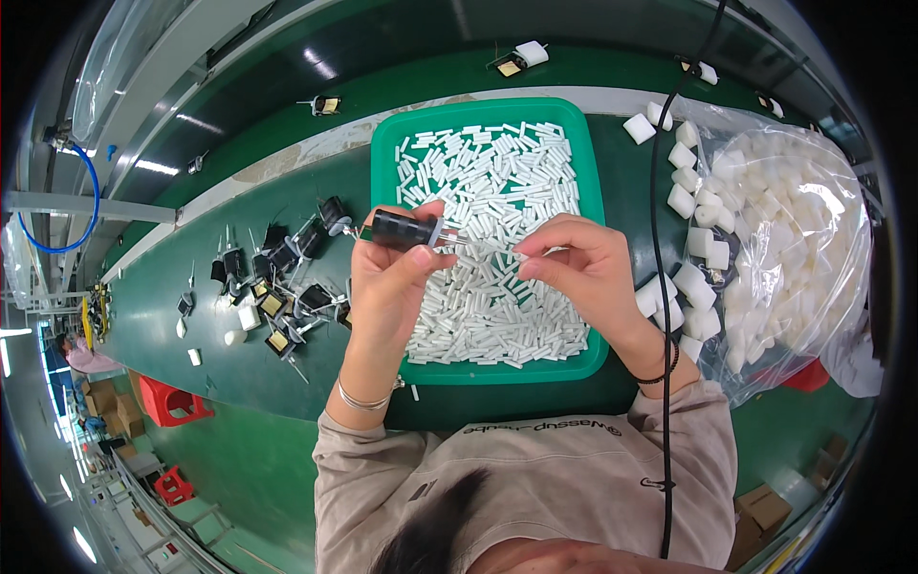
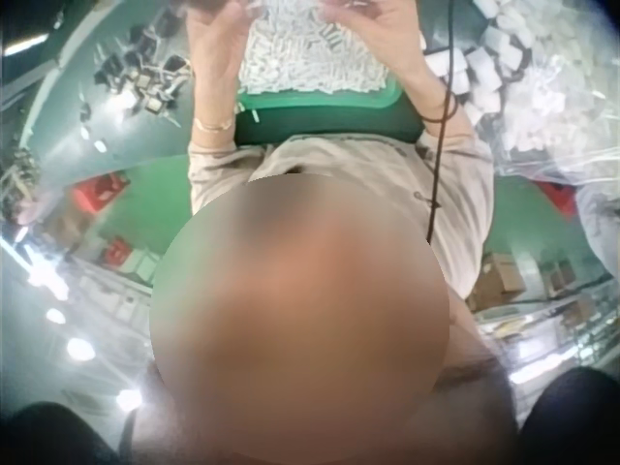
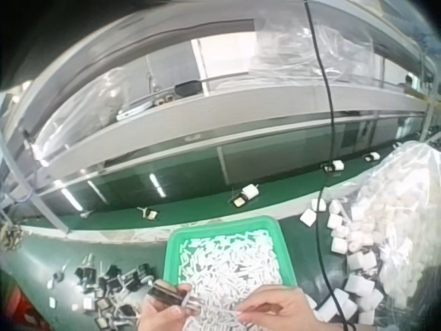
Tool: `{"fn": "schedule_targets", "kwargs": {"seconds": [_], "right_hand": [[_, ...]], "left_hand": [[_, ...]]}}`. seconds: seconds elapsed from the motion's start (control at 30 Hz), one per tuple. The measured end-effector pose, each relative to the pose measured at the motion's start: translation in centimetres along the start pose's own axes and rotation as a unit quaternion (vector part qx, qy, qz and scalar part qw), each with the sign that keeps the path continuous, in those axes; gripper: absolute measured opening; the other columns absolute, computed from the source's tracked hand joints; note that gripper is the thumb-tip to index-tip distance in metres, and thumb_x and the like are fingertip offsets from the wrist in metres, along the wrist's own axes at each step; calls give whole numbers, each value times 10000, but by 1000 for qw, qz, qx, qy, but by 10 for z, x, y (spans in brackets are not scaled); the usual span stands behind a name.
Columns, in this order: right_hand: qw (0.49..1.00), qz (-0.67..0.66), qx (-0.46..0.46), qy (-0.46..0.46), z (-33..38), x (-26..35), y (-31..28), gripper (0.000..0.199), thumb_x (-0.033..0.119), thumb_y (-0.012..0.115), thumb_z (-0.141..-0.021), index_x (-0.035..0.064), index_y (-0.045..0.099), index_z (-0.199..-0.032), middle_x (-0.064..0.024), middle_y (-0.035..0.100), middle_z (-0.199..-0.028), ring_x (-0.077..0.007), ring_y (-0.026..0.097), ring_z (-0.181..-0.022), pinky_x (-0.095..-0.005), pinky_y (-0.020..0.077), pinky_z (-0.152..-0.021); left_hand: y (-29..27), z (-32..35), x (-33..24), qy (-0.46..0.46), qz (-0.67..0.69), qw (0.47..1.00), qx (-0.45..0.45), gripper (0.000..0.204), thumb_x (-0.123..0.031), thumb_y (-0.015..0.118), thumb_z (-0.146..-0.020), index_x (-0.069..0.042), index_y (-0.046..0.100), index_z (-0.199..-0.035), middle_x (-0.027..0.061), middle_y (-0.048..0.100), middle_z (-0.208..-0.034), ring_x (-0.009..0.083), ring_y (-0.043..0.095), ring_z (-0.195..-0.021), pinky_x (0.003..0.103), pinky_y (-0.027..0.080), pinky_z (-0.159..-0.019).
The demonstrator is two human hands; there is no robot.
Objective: The person picks up a grey base component, inserts a white plastic rod into the center, and slides a white foam cylinder over the rod.
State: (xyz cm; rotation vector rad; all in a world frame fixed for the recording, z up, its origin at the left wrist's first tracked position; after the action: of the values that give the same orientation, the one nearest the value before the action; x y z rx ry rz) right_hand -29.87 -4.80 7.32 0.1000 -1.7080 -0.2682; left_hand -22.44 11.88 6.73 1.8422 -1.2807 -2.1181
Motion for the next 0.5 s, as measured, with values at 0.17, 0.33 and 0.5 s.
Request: {"fn": "schedule_targets", "kwargs": {"seconds": [0.17,0.33,0.5], "right_hand": [[999,52,-13,1,0,2,-1,160,-20,652,-712,4,634,-869,-75,606,-828,-120,589,-758,-200,483,-624],[938,298,-25,-174,5,20,6,164,-11,655,-672,47,639,-825,-77,574,-753,-178,566,-646,-250,440,-534],[901,341,-44,-263,8,27,9,164,0,662,-643,44,624,-797,-58,561,-746,-192,543,-630,-274,424,-514]], "left_hand": [[5,0,-2,18,-95,995,-17,388,22,627,-690,-23,450,-1033,137,549,-1050,218,577,-916,326,531,-737],[20,4,2,21,-160,987,7,534,105,664,-589,-6,476,-1077,136,590,-969,192,580,-896,291,507,-747],[19,7,7,8,-192,981,35,445,74,694,-608,-3,549,-1022,104,597,-973,155,582,-880,271,501,-739]]}}
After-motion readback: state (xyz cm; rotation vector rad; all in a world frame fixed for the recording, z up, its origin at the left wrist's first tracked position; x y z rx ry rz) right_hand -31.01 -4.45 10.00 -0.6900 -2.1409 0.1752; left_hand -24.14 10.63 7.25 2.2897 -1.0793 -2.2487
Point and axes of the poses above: each hand's wrist, its own z-axis away from the middle knuckle, its own y-axis out of the palm, x = y × z, the point moved 5 cm from there along -z, towards the middle knuckle
